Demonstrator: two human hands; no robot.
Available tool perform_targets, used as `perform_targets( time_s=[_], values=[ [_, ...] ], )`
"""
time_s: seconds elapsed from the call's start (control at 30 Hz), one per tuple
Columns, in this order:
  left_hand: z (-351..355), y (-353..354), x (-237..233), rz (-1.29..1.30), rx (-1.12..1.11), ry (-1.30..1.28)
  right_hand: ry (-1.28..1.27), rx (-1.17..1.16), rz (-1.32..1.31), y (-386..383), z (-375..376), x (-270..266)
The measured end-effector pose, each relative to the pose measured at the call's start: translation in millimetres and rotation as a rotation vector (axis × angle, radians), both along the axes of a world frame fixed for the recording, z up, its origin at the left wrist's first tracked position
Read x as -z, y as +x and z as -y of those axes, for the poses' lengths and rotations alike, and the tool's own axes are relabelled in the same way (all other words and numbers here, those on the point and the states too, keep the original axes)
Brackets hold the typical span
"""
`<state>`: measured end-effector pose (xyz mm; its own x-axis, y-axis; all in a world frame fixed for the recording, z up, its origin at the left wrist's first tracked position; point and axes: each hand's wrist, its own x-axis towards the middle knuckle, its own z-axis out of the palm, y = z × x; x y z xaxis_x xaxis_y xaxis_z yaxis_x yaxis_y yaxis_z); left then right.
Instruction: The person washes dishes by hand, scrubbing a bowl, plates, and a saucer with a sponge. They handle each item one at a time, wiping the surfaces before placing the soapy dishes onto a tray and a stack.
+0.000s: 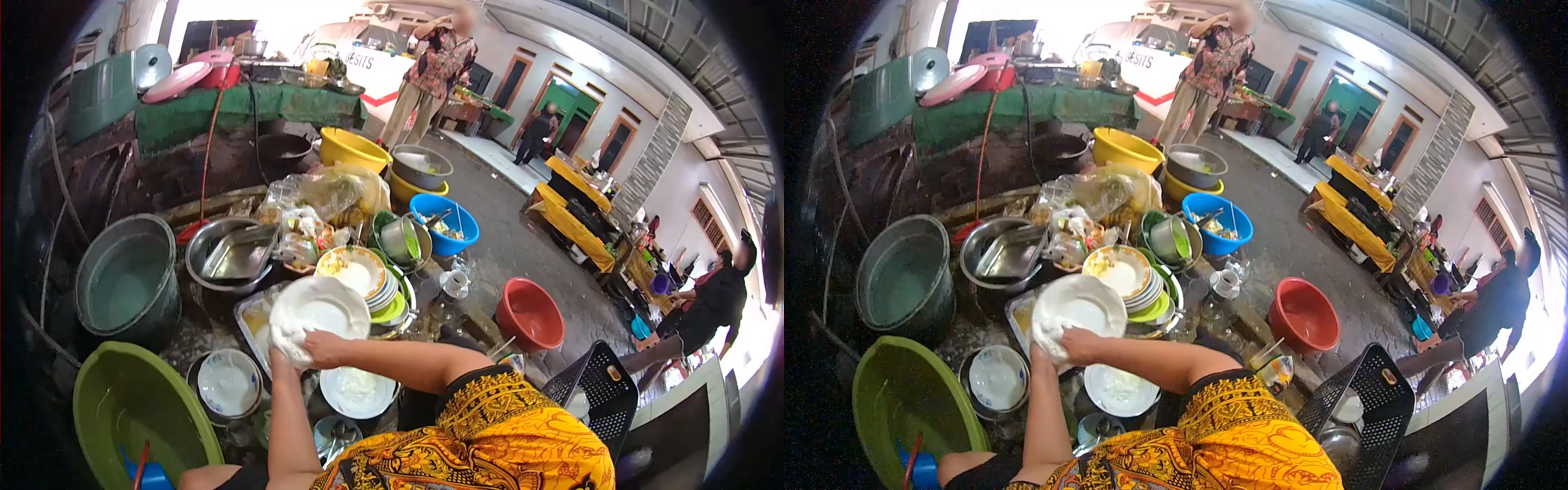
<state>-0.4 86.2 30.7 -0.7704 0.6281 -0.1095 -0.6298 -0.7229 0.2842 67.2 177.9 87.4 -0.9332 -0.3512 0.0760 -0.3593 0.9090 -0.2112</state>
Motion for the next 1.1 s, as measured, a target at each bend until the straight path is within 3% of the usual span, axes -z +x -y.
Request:
perform_targets(
  time_s=[0.07,0.1,0.13,0.23,0.27,0.43,0.5,0.63,0.67,0.7,0.83,0.9,1.0,1.1],
  values=[
    [8.2,-3.1,18.6,0.027,0.002,-0.057,-0.011,-0.011,0.102,5.7,4.7,-19.0],
    [16.1,-11.3,29.6,0.036,0.001,-0.103,0.178,-0.080,0.237,9.6,9.8,-45.9],
    [22.8,-18.1,37.6,0.048,0.002,-0.153,0.169,-0.085,0.246,6.0,7.5,-38.7],
    [27.2,-36.3,49.3,0.066,0.000,-0.287,0.187,-0.043,-0.076,-7.2,-2.8,6.8],
    [37.0,-35.0,67.9,0.045,-0.013,-0.308,0.238,-0.048,-0.098,-3.6,4.4,-15.0],
    [32.4,-48.2,72.7,0.018,-0.020,-0.493,0.255,-0.041,0.089,-15.1,6.8,-17.6],
    [34.7,-42.5,65.8,0.009,-0.077,-0.366,0.136,-0.052,0.218,-15.5,4.0,-12.8],
    [44.4,-50.5,62.8,-0.058,-0.196,-0.132,0.190,0.008,0.311,-18.5,-26.2,-13.8],
    [44.5,-46.5,48.2,-0.058,-0.195,-0.132,0.261,0.099,0.226,-13.1,-25.6,-34.9],
    [45.4,-41.2,33.6,-0.090,-0.148,-0.137,0.209,0.192,0.039,-20.4,-45.0,-11.8],
    [23.4,-27.1,24.2,-0.164,-0.071,-0.226,0.269,0.361,0.024,-34.6,-55.2,-19.2],
    [6.2,-8.8,0.6,-0.109,0.010,-0.155,0.237,0.301,0.202,-37.2,-42.9,-8.5],
    [3.0,-5.0,1.0,0.029,-0.016,-0.138,0.106,0.124,0.099,-17.9,-6.0,-2.5],
    [22.1,-18.3,15.4,0.041,0.093,-0.306,0.067,-0.010,0.195,6.8,16.2,-59.7]
  ],
)
